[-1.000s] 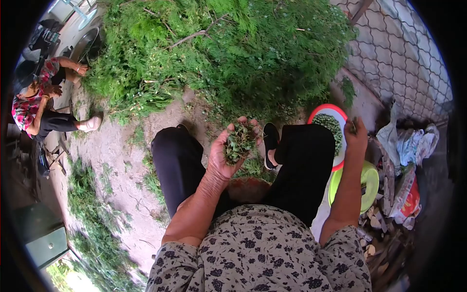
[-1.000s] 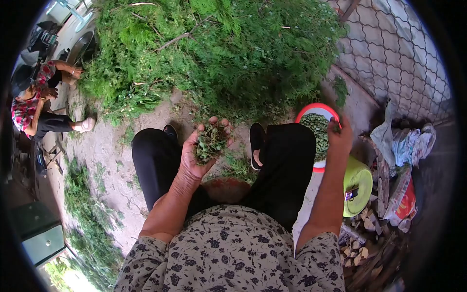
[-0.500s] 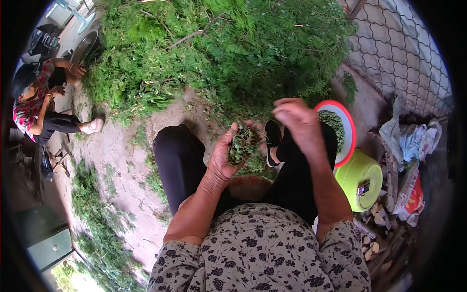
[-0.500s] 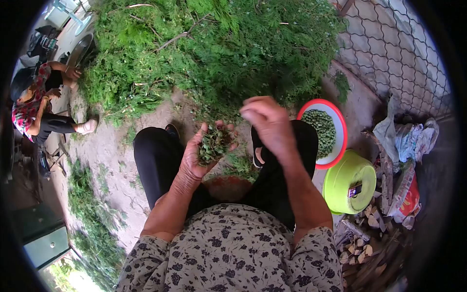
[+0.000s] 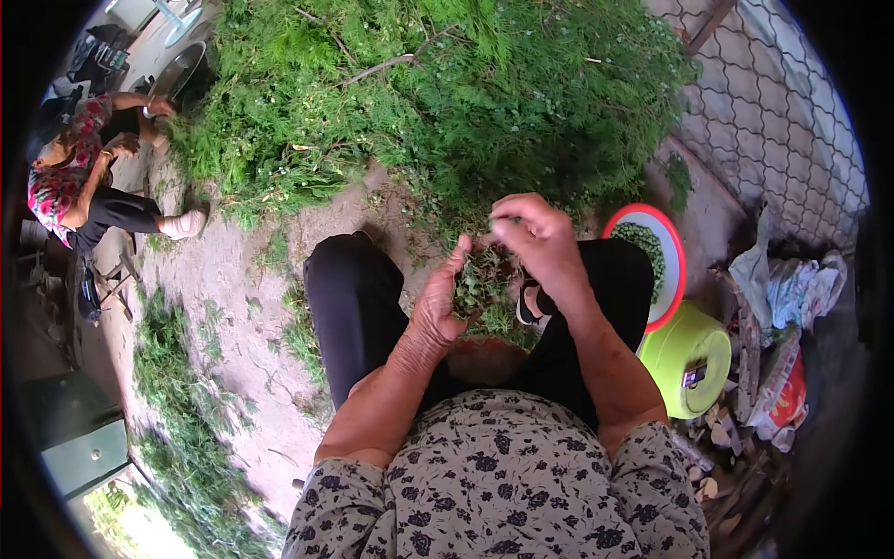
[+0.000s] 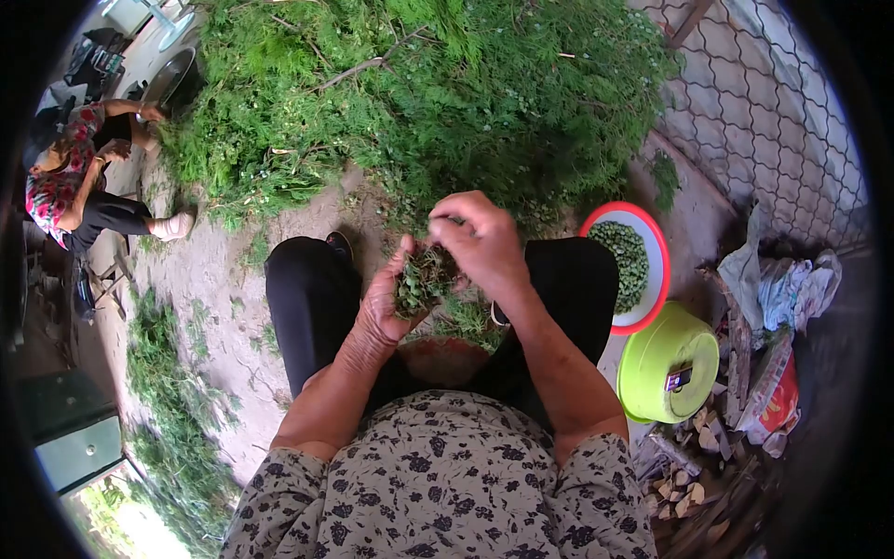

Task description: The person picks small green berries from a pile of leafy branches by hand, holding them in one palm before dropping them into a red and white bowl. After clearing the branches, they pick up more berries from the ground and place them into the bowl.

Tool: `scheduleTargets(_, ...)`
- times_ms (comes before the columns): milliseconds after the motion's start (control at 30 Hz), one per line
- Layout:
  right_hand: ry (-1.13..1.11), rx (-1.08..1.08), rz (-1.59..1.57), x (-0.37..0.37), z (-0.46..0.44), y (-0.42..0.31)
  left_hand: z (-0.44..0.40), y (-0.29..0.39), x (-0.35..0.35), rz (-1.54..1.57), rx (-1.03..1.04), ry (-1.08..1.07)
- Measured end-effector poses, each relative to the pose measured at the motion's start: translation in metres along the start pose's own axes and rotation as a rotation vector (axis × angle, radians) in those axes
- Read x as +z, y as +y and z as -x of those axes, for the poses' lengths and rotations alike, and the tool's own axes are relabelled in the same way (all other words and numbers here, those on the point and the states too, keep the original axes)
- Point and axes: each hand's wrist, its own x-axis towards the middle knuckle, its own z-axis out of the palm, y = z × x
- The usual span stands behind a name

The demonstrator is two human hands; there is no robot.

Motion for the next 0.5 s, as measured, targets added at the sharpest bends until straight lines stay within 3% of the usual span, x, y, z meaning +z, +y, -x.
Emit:
scheduleTargets(67,0.13,0.456,-0.684,-0.01,0.002,-0.002,-0.001,0.001,0.0,0.082,0.052,-0.153)
scheduleTargets(100,0.116,0.476,-0.956,-0.017,0.002,-0.001,-0.001,0.002,0.001,0.083,0.053,-0.153)
scheduleTargets(133,0.116,0.475,-0.955,-0.022,0.006,0.004,0.0,0.003,0.003,0.099,0.059,-0.145)
scheduleTargets(200,-0.049,0.439,-0.799,-0.027,0.008,0.007,0.001,0.005,0.006,0.13,0.069,-0.131)
scheduleTargets(233,-0.014,0.443,-0.504,-0.025,0.011,-0.011,0.0,0.005,0.005,0.13,0.068,-0.131)
scheduleTargets(267,-0.003,0.274,-0.345,-0.018,0.011,-0.01,-0.001,0.005,0.002,0.137,0.064,-0.177)
scheduleTargets(333,-0.079,0.277,-0.054,-0.013,0.012,-0.016,-0.003,0.005,-0.004,0.142,0.057,-0.224)
scheduleTargets(367,-0.055,0.127,0.031,-0.007,0.014,-0.008,-0.004,0.006,-0.006,0.163,0.042,-0.23)
scheduleTargets(500,-0.074,-0.019,0.165,0.001,0.014,-0.003,-0.002,0.006,-0.006,0.173,0.024,-0.151)
